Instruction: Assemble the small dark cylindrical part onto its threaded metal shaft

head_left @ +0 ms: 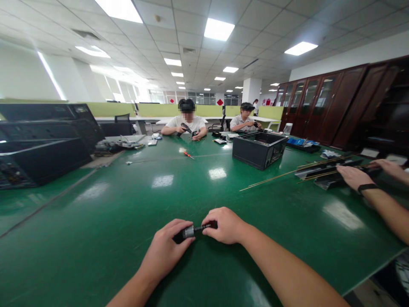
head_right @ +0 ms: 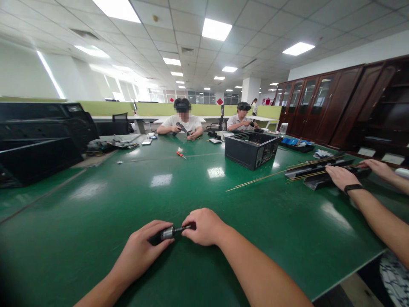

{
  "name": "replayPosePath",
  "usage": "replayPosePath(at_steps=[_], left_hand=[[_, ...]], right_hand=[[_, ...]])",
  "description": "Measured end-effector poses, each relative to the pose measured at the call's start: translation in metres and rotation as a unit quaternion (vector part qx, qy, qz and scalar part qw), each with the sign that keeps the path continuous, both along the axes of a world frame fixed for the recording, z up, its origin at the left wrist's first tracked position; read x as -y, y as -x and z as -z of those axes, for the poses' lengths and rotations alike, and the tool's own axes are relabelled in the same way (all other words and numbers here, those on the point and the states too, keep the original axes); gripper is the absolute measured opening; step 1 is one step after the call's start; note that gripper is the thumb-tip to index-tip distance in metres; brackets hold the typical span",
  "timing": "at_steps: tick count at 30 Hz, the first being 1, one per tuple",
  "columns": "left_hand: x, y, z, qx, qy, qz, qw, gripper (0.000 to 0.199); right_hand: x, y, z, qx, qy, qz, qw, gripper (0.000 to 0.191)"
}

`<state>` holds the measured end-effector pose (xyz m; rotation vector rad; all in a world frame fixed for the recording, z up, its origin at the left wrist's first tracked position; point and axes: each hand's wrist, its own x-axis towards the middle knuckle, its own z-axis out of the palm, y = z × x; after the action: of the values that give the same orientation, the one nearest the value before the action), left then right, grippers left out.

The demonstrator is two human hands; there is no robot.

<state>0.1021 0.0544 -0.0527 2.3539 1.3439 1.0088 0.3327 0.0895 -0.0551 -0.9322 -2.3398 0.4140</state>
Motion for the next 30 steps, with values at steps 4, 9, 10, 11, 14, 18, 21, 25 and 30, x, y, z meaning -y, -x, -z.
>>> replayPosePath(at_steps=[4,9,10,11,14,18,21,25,30], left_hand=[[-0.0001,0.0005,-0.0007,0.000,-0.006,0.000,1.000,0.023],[-0.0007,0.0010,0.0000,-0.001,-0.024,-0.004,1.000,0.023],[-0.0009,0.0011,0.0004,-0.002,-0.026,-0.005,1.000,0.023],[-0.0011,0.0013,0.0008,-0.002,-0.028,-0.007,1.000,0.023],[-0.0013,0.0018,0.0011,-0.002,-0.030,-0.008,1.000,0.024],[-0.0008,0.0018,0.0000,-0.002,-0.033,-0.010,0.999,0.024],[-0.0002,0.0018,-0.0007,-0.001,-0.037,-0.013,0.999,0.024],[0.0001,0.0011,-0.0010,-0.001,-0.038,-0.013,0.999,0.023],[-0.0008,0.0001,-0.0027,-0.002,-0.040,-0.015,0.999,0.024]], right_hand=[[0.0007,-0.0008,-0.0016,0.001,0.005,0.002,1.000,0.018],[0.0011,-0.0021,-0.0038,0.004,0.003,0.010,1.000,0.017],[0.0012,-0.0024,-0.0042,0.003,0.003,0.010,1.000,0.017],[0.0013,-0.0027,-0.0044,0.002,0.003,0.010,1.000,0.016],[0.0012,-0.0033,-0.0043,-0.001,0.006,0.009,1.000,0.016],[-0.0001,-0.0037,-0.0025,-0.001,0.005,0.009,1.000,0.016],[-0.0011,-0.0040,-0.0016,0.005,0.003,0.012,1.000,0.016],[-0.0011,-0.0046,-0.0026,0.004,0.005,0.014,1.000,0.016],[-0.0009,-0.0056,-0.0038,0.002,0.013,0.018,1.000,0.015]])
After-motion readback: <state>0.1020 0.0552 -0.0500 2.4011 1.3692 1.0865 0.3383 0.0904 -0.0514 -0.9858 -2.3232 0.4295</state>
